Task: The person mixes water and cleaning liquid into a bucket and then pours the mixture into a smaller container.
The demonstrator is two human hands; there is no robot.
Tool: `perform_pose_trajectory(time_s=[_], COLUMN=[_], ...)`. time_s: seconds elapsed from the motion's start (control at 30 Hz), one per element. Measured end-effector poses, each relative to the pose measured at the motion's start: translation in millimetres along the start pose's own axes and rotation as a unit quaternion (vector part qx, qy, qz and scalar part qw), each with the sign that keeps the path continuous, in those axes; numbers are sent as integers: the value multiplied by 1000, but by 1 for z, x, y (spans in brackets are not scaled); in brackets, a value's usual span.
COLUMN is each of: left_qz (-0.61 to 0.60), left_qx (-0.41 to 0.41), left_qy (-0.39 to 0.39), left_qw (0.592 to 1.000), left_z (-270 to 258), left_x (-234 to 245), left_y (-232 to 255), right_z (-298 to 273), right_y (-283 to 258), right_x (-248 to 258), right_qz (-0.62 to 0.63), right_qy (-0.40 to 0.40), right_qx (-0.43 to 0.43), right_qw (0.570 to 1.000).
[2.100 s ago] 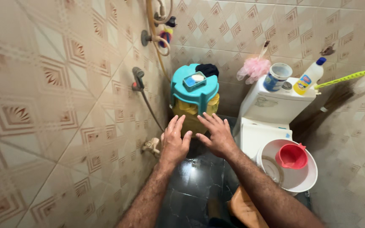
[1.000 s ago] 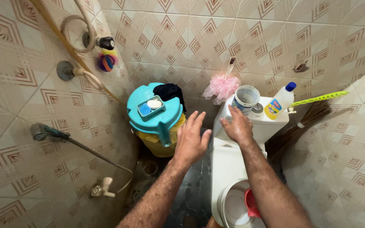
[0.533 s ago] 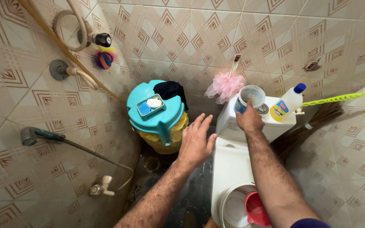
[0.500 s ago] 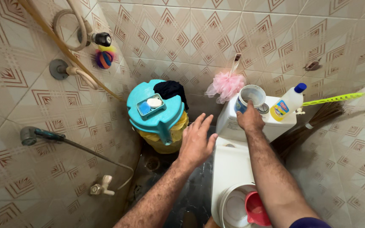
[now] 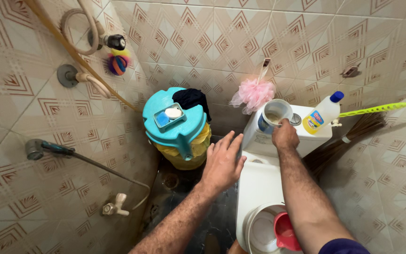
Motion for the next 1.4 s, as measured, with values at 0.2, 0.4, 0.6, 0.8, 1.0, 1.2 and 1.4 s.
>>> perform_pose_trajectory(time_s=[0.2, 0.4, 0.6, 0.8, 1.0, 1.2, 1.4], left_qz=[-4, -12, -35, -108, -175, -180, -133], left_qx=[-2, 2, 23, 40, 21, 9, -28], left_qy=[9, 25, 41, 91, 202, 255, 316], left_qw=[1000, 1000, 998, 989, 963, 950, 939], left_z=[-15, -32, -53, -88, -151, -227, -304], left_x=[0, 5, 14, 41, 76, 97, 114], left_y=[-5, -16, -20, -17, -11, -3, -2], right_z=[-31, -85, -153, -230, -307, -379, -445], right_y=[0, -8, -28, -60, -88, -112, -128], right_x=[-3, 1, 21, 49, 64, 60, 50], right_qz=[23, 95, 257, 368, 427, 440, 433], right_qy=[36, 94, 19, -134, -206, -242, -259], right_qx=[56, 211, 334, 400, 488, 585, 610], right_qw=[998, 968, 907, 828, 733, 637, 611])
Point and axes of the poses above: each hand's wrist, its own z-axis towards the middle knuckle, its own x-axis out of the back of the hand, y = z × x, the point moved 1 cm from there along z, towards the middle knuckle, and after that the axes turned 10 degrees about -y, right-handed, at the moved point
